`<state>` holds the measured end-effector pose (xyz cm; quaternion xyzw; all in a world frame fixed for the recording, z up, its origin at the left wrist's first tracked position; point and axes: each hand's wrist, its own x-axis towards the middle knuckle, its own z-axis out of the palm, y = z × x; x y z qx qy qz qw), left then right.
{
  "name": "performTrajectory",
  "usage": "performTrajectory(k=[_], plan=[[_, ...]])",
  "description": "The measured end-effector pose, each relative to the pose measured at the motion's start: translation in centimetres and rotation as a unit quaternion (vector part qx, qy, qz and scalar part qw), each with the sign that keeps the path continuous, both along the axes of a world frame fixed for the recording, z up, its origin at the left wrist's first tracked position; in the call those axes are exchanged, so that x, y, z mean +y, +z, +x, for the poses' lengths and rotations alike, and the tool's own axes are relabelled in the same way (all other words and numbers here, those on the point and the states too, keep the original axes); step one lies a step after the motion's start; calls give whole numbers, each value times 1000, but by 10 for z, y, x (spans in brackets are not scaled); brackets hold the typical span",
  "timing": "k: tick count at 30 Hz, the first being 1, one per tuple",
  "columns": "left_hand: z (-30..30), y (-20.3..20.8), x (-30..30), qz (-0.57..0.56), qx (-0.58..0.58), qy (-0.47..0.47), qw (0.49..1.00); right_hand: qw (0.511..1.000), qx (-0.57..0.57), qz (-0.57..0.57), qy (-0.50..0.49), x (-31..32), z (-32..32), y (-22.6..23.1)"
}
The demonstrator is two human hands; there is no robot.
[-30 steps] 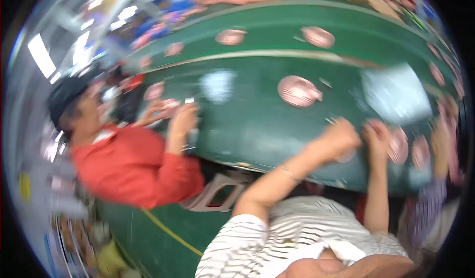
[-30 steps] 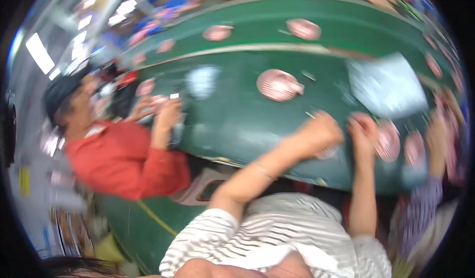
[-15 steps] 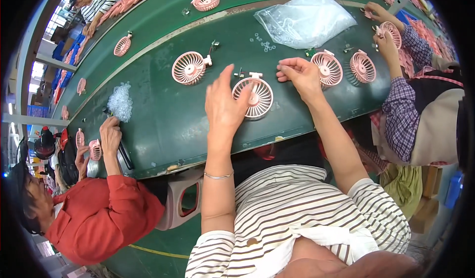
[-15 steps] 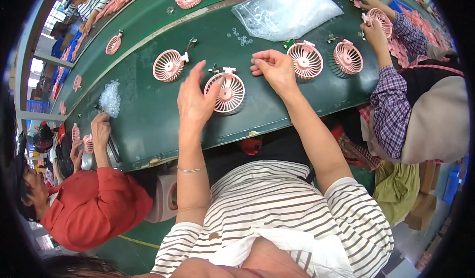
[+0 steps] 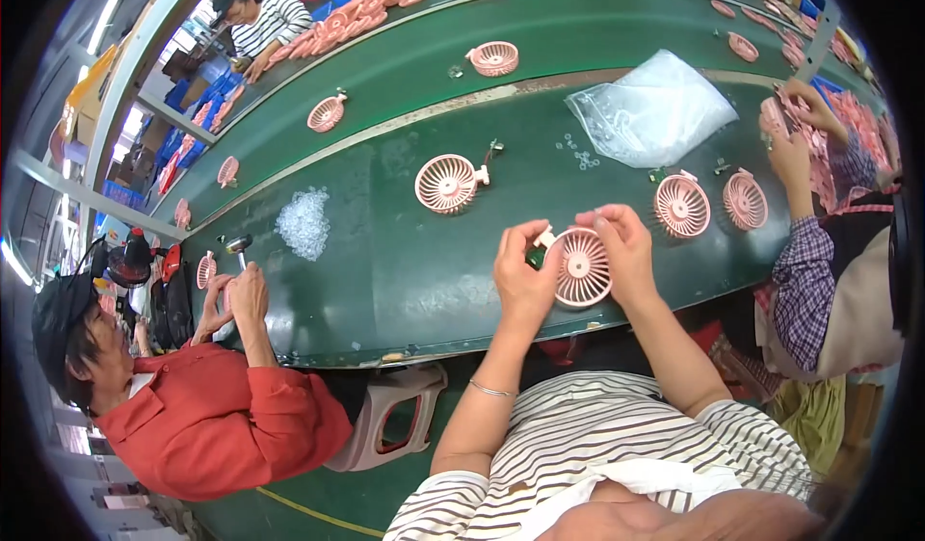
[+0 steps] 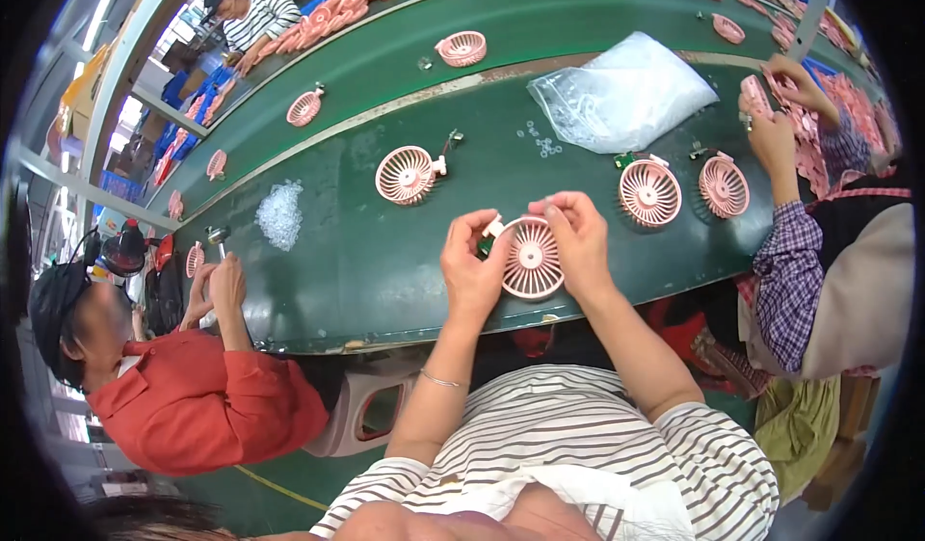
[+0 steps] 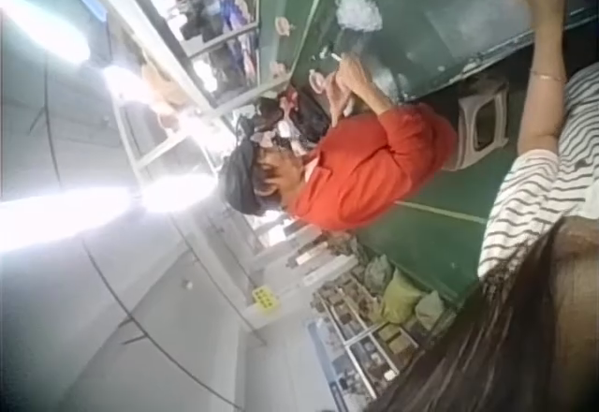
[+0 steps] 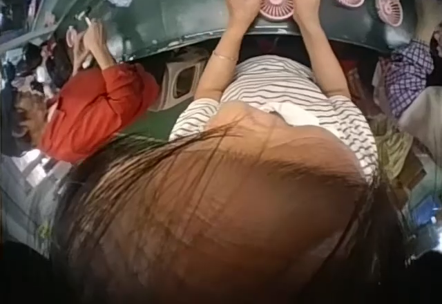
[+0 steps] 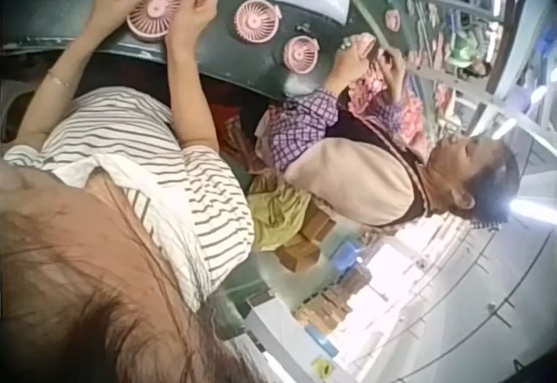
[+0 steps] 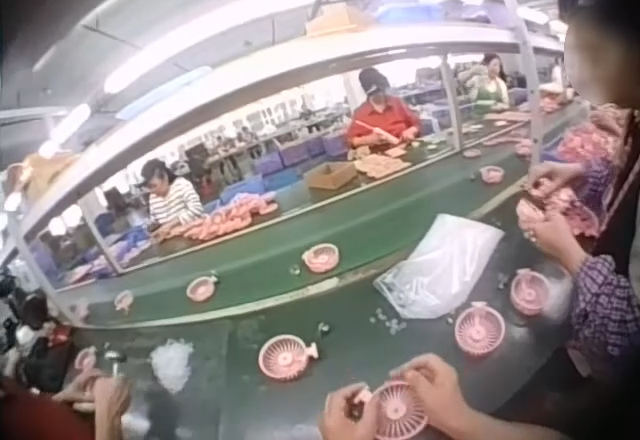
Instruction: The person assembles mini fan components on an assembly line by inserting small circuit boards and parts into plastic fan grilles by hand.
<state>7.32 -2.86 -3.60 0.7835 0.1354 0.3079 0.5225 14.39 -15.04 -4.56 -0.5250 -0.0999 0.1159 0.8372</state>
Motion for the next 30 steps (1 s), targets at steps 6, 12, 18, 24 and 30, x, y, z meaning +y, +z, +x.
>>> performTrajectory(k=[6, 12, 18, 24, 30], plan=[[-12, 5, -10, -193, -94, -93, 972, 990, 123, 69, -32, 7, -4, 5], [-9, -1, -27, -272, -157, -37, 949, 986, 146, 75, -30, 6, -6, -2], [3, -16, -26, -240, -155, 17, 958, 988, 138, 37, -54, 9, 1, -13], [-11, 0, -25, -198, -153, -71, 966, 980, 175, 88, -27, 9, -5, 6], [-10, -1, -27, -232, -129, -71, 962, 977, 172, 127, -20, 2, -9, 7]])
